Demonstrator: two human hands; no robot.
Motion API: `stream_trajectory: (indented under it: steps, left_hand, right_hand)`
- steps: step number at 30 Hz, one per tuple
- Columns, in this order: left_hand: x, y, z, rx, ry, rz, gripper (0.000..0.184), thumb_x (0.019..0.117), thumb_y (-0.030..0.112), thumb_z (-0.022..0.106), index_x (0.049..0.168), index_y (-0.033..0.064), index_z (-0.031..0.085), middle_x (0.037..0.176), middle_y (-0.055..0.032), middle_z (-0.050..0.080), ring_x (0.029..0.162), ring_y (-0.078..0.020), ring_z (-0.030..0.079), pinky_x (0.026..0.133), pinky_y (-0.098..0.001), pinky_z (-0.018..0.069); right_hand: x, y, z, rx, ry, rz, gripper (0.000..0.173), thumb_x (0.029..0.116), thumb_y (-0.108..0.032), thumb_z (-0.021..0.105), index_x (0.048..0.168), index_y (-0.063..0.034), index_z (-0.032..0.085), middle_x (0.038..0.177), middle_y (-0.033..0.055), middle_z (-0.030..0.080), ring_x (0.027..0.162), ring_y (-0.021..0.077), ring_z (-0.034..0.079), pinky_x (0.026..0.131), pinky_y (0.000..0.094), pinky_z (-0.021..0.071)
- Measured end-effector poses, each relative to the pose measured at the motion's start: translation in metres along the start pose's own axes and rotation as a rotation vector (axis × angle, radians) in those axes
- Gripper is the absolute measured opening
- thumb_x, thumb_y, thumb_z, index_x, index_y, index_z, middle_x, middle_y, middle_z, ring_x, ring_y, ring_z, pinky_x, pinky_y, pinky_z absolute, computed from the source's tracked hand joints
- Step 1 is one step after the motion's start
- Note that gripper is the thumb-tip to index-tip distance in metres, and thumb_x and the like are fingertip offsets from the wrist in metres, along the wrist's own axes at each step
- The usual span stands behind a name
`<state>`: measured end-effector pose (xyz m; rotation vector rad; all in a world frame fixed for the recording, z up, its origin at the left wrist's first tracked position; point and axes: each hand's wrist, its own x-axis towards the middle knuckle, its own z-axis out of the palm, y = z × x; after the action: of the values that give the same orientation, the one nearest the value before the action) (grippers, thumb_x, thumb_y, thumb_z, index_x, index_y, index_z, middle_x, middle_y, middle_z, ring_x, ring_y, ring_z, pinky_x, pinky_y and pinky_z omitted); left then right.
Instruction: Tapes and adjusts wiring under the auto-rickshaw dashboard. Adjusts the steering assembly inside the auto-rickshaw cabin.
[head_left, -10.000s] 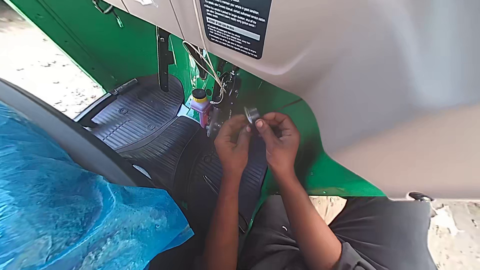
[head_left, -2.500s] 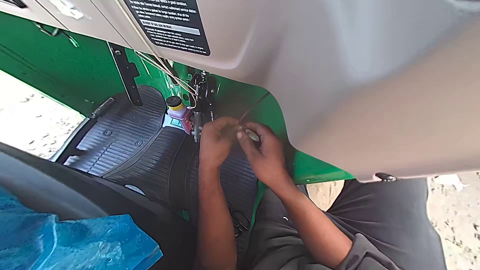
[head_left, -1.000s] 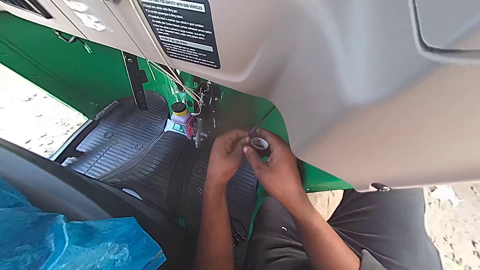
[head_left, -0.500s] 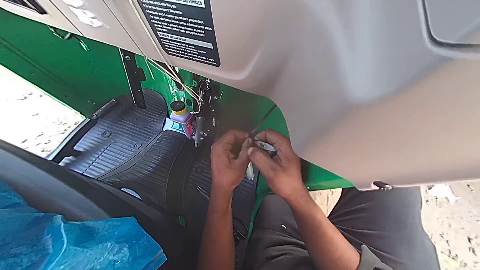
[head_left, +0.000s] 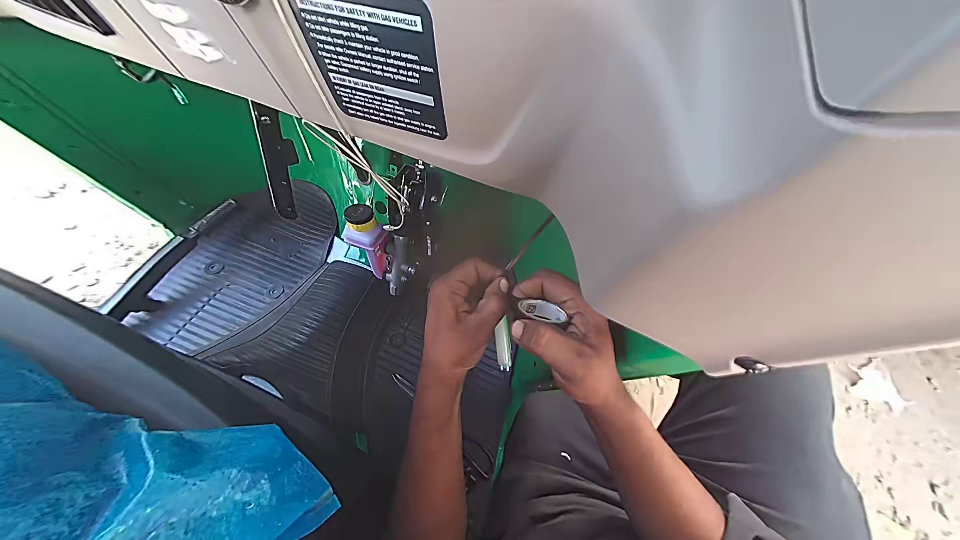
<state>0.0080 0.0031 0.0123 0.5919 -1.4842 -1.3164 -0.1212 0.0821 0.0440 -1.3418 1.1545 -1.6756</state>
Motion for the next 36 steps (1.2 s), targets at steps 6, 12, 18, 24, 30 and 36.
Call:
stream_trajectory:
  steps: [6,12,18,24,30,36]
  left_hand:
    - [0.004,-0.03,-0.011,0.269,0.091,-0.151,0.011,0.0948,0.017,0.06,0.091,0.0085,0.064,0.07,-0.0004,0.059,0.059,-0.0106,0.056,0.054,-0.0299,0.0491]
    - [0.002,-0.05,-0.01,0.071,0.02,-0.125,0.019,0.1027,0.017,0.057,0.1,0.0026,0.068,0.083,-0.0055,0.07,0.072,-0.0147,0.067,0.066,-0.0336,0.0586]
    - [0.025,-0.033,-0.02,-0.259,0.028,-0.101,0.019,0.1033,0.011,0.056,0.11,0.001,0.071,0.104,-0.0135,0.071,0.09,-0.0227,0.071,0.085,-0.0411,0.0614]
    - [0.02,-0.029,-0.026,-0.345,0.052,-0.178,0.02,0.1031,0.008,0.056,0.11,0.0014,0.073,0.107,-0.0112,0.072,0.09,-0.0167,0.07,0.08,-0.0335,0.0605]
    - [0.018,-0.03,-0.023,-0.45,0.013,-0.225,0.022,0.1038,0.008,0.054,0.111,0.0026,0.073,0.107,-0.0102,0.072,0.09,-0.0162,0.069,0.082,-0.0342,0.0602]
    - [0.011,-0.032,-0.034,-0.552,-0.002,-0.276,0.021,0.1032,0.012,0.056,0.11,0.0039,0.074,0.109,-0.0099,0.071,0.088,-0.0149,0.068,0.081,-0.0341,0.0601]
  right_hand:
    - [-0.008,-0.008,-0.006,0.16,-0.201,-0.073,0.018,0.0872,-0.018,0.074,0.098,-0.0035,0.073,0.09,-0.0006,0.067,0.086,0.0055,0.061,0.075,0.0235,0.0525]
    - [-0.008,-0.009,-0.006,-0.014,-0.493,-0.092,0.029,0.0895,-0.024,0.065,0.096,0.0044,0.067,0.088,0.0073,0.065,0.084,0.0095,0.06,0.075,0.0255,0.0516]
    - [-0.022,0.016,-0.016,-0.07,-0.731,0.06,0.026,0.086,-0.027,0.066,0.089,-0.0016,0.069,0.076,0.0031,0.062,0.071,0.0086,0.058,0.061,0.0271,0.0469]
    - [-0.056,0.093,0.01,-0.805,-1.064,0.717,0.038,0.0858,-0.041,0.077,0.106,-0.009,0.071,0.096,0.0147,0.069,0.091,0.0343,0.067,0.076,0.0615,0.0543]
    - [-0.084,0.164,0.041,-1.051,-0.962,0.637,0.058,0.0806,-0.028,0.082,0.134,-0.0147,0.063,0.133,0.0199,0.059,0.116,0.04,0.062,0.087,0.0611,0.0555]
    - [-0.058,0.128,0.012,-0.367,0.084,0.181,0.019,0.0986,-0.005,0.055,0.112,0.0005,0.067,0.095,0.0078,0.069,0.076,0.0133,0.066,0.068,0.0295,0.0582]
